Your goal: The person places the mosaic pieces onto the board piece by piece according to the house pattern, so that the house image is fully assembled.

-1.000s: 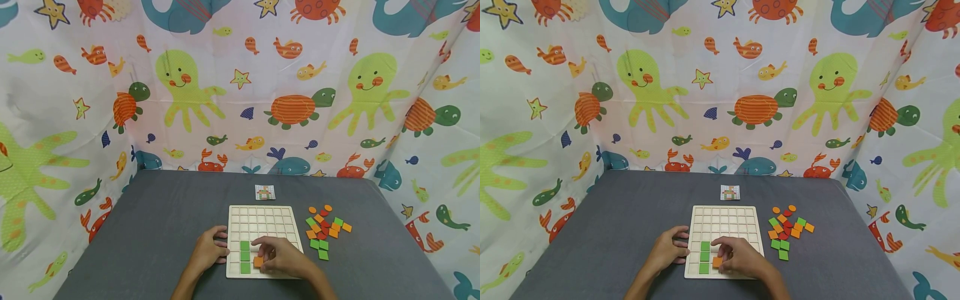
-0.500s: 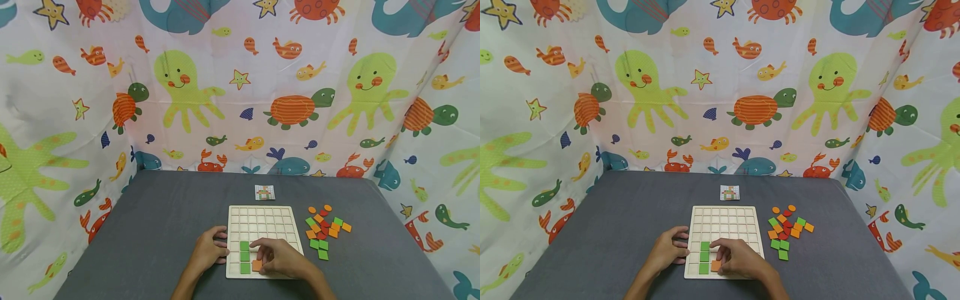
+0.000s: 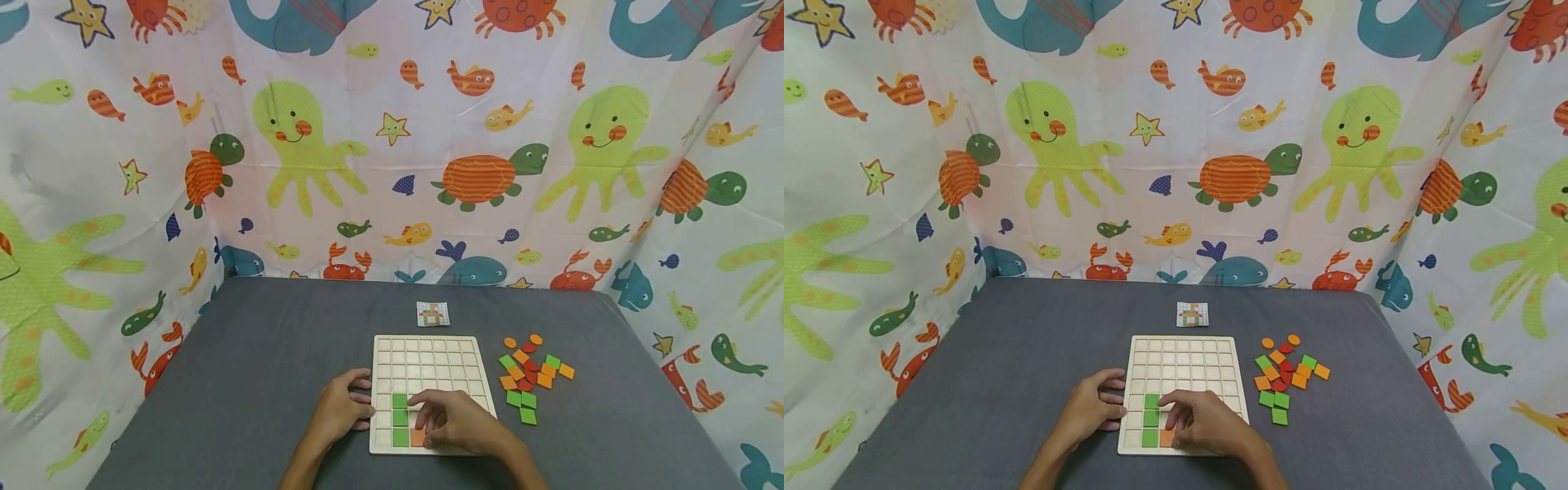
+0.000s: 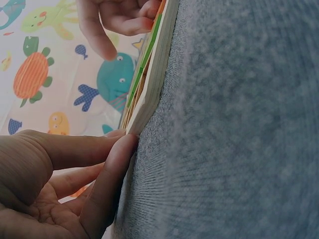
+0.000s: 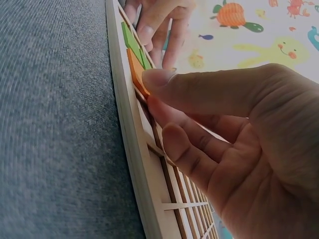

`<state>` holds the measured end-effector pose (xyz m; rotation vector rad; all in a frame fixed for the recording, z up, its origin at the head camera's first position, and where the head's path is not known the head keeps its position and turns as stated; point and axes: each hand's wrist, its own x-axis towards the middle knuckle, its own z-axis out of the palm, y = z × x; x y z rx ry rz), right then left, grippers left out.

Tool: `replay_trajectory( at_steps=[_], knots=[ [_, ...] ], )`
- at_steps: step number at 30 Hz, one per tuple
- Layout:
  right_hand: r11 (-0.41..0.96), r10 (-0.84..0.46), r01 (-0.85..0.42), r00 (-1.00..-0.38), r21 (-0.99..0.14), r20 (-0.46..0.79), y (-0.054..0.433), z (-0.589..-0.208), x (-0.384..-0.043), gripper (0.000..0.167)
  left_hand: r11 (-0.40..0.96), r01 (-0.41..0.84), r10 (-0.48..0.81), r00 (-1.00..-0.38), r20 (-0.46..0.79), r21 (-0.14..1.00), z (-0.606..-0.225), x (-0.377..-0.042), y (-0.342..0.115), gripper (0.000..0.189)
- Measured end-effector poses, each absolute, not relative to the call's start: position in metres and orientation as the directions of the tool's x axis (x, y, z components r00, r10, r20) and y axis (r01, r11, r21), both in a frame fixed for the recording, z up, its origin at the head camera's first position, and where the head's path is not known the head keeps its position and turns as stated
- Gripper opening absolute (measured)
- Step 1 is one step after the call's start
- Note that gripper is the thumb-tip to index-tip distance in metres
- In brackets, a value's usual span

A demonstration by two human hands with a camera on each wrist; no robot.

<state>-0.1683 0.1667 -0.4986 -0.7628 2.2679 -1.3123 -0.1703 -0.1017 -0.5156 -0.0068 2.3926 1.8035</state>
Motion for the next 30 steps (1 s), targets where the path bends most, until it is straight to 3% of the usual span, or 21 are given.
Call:
replay_trajectory(
  at_steps=[9,30],
  knots=[
    [0.397,-0.609,-0.197,-0.787,-0.896,-0.097,0.172,-0.497,-0.171,0.052,0.275,-0.088,0.092,-0.989,-0.117,0.958,-0.515,-0.17,-0.102,0.071],
    [0.434,-0.377,-0.249,-0.923,-0.866,0.076,0.236,-0.492,-0.182,0.053,0.264,-0.098,0.081,-0.989,-0.124,0.96,-0.515,-0.17,-0.1,0.071]
  ],
)
